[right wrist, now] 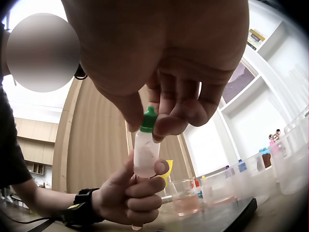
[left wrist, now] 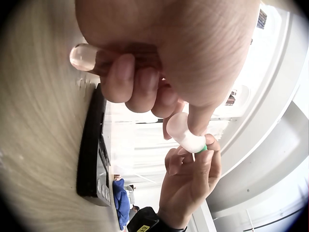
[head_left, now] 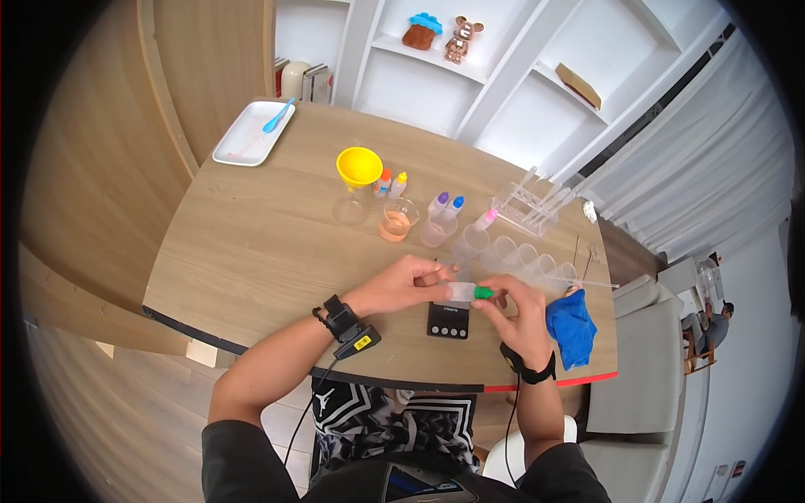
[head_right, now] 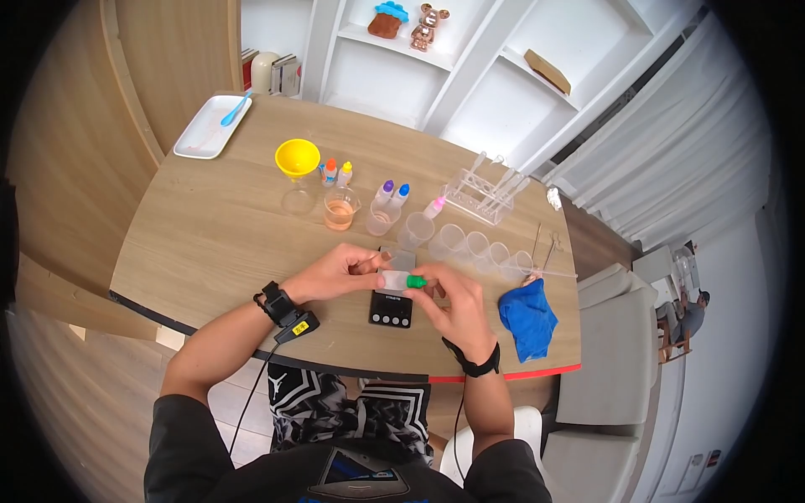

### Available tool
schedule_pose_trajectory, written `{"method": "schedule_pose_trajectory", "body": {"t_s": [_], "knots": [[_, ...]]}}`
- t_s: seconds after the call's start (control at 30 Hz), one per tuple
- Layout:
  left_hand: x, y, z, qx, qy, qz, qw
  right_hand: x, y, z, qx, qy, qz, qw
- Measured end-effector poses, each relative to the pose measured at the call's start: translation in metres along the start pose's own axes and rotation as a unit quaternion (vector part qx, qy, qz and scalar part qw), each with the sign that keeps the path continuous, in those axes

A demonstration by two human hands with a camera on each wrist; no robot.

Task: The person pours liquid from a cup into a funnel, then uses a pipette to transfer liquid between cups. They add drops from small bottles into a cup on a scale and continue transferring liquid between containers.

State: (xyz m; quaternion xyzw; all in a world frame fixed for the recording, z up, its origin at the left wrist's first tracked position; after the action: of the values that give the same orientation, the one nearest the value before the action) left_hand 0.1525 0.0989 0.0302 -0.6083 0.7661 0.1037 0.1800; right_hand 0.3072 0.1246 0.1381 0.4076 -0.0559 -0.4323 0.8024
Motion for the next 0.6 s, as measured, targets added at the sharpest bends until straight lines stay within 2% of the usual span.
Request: {"method": "schedule_pose_trajectory", "body": {"t_s": [0.2,0.33,0.43,0.5,0.6], "knots": [[0.000,0.000,0.007,-0.017,0.004,0.019,1.000,0.002,0.000,-0.002,0.002,-0.005,-0.003,1.000],[0.000,-0.001,-0.004,0.006,-0.003,-0.017,1.000,-0.002,0.007,0.008,0.001,0.027,-0.020,0.999],[0.000,0.002,-0.005,0.014,0.003,-0.029,0.999,-0.011,0.036,0.010,0.030,0.042,-0.086,0.995],[-0.001,0.003,-0.010,0.017,-0.017,-0.033,0.999,-0.026,0.061,-0.010,0.008,-0.009,-0.114,0.993],[-0.002,0.002,-0.009,0.007,-0.020,-0.018,1.000,-0.065,0.082,-0.006,0.032,-0.013,-0.137,0.990]]}}
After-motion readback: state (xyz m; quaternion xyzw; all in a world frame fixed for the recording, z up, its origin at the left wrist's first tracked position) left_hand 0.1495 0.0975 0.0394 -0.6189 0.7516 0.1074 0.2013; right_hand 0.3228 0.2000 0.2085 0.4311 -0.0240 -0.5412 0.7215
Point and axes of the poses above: each hand's wrist, its own x-axis away from the middle knuckle, its own y-axis out of the back of the hand, z = x × y, the point moved 9 cm from there along -x, towards the middle knuckle, and after that the axes turned 12 degrees about -y, right-handed, at the moved point
